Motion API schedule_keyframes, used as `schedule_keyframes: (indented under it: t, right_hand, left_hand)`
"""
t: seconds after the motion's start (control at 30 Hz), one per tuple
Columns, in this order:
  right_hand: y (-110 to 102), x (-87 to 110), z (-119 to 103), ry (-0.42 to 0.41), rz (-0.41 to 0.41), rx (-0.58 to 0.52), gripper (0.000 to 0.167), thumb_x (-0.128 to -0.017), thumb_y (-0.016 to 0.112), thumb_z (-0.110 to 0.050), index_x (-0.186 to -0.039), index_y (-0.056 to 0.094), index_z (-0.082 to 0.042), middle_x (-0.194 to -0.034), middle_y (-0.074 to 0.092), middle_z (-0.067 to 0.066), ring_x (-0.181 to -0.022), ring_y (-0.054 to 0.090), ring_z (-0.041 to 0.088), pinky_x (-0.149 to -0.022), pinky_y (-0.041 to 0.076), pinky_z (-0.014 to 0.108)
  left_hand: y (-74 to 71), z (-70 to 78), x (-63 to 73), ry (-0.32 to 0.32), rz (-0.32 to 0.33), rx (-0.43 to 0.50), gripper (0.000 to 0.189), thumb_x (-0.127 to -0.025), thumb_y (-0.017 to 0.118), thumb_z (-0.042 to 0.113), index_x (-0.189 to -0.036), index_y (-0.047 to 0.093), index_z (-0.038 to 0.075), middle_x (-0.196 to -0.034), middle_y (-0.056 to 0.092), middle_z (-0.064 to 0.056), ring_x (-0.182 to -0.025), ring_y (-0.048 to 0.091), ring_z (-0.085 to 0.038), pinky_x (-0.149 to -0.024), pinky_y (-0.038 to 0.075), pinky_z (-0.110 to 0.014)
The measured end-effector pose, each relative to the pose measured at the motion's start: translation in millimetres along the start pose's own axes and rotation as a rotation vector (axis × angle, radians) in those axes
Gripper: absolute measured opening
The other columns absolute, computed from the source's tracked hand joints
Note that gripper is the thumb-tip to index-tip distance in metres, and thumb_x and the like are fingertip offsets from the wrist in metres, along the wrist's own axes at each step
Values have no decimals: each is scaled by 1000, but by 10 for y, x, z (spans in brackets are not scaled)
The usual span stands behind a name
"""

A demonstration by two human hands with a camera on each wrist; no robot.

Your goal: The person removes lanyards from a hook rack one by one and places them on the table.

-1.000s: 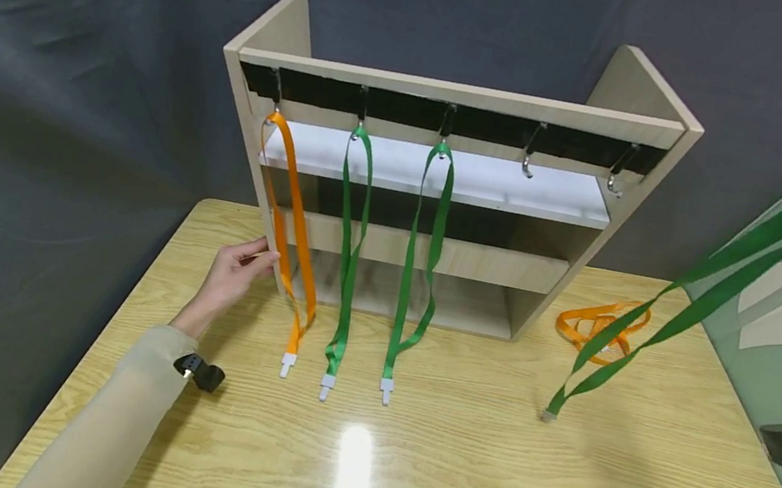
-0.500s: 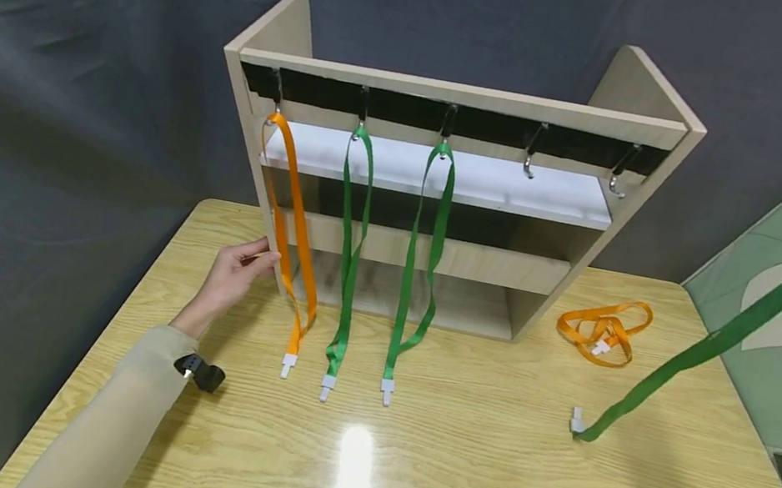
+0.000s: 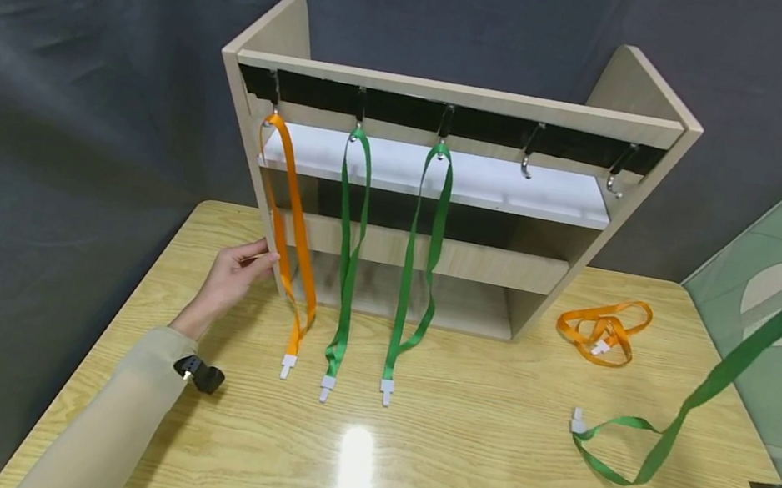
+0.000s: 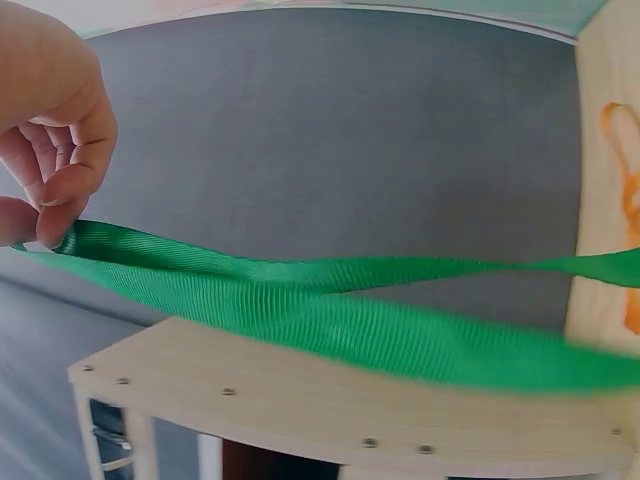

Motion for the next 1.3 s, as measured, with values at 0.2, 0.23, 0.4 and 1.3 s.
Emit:
schedule_keyframes:
  t: [0.2, 0.23, 0.4, 1.3]
  right_hand:
    - [39, 203, 136, -132, 43, -152, 19, -93, 51, 10, -92, 69, 2, -79, 69, -1, -56, 55, 7, -50, 43, 7]
    - [47, 215, 183, -122, 35, -161, 18, -93, 52, 10, -93, 69, 3, -79, 69, 0, -56, 57, 7, -50, 45, 7]
    - [85, 309, 396, -16, 8, 15, 18, -94, 55, 2, -99, 70, -6, -76, 67, -6, -60, 59, 4, -55, 46, 7]
    - [410, 1052, 1621, 14, -499, 768, 19, -94, 62, -12, -98, 68, 6, -80, 68, 12, -68, 65, 24, -51, 53, 34]
  left_hand:
    - [2, -1, 0, 2, 0, 10, 36, -97, 54, 0, -132, 50, -8, -131, 49, -29, -97, 63, -13, -86, 53, -32]
    - [2, -2, -1, 1, 1, 13, 36, -97, 54, -1, -132, 50, -8, -131, 49, -29, -97, 63, -13, -88, 52, -36]
    - [-3, -10, 3, -8, -2, 16, 37, -97, 53, 0, -133, 49, -8, -132, 48, -29, -98, 62, -11, -92, 42, -57]
    - [14, 10, 8, 3, 15, 13, 37, -96, 54, -1, -132, 50, -8, -131, 49, -29, -97, 62, -11, -91, 44, -55]
Point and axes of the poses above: each hand's wrist, its own x-axis away from the middle knuckle, its own y-axis out of the palm, z = x × y, the point moved 6 cm from there along -x, towards the middle knuckle
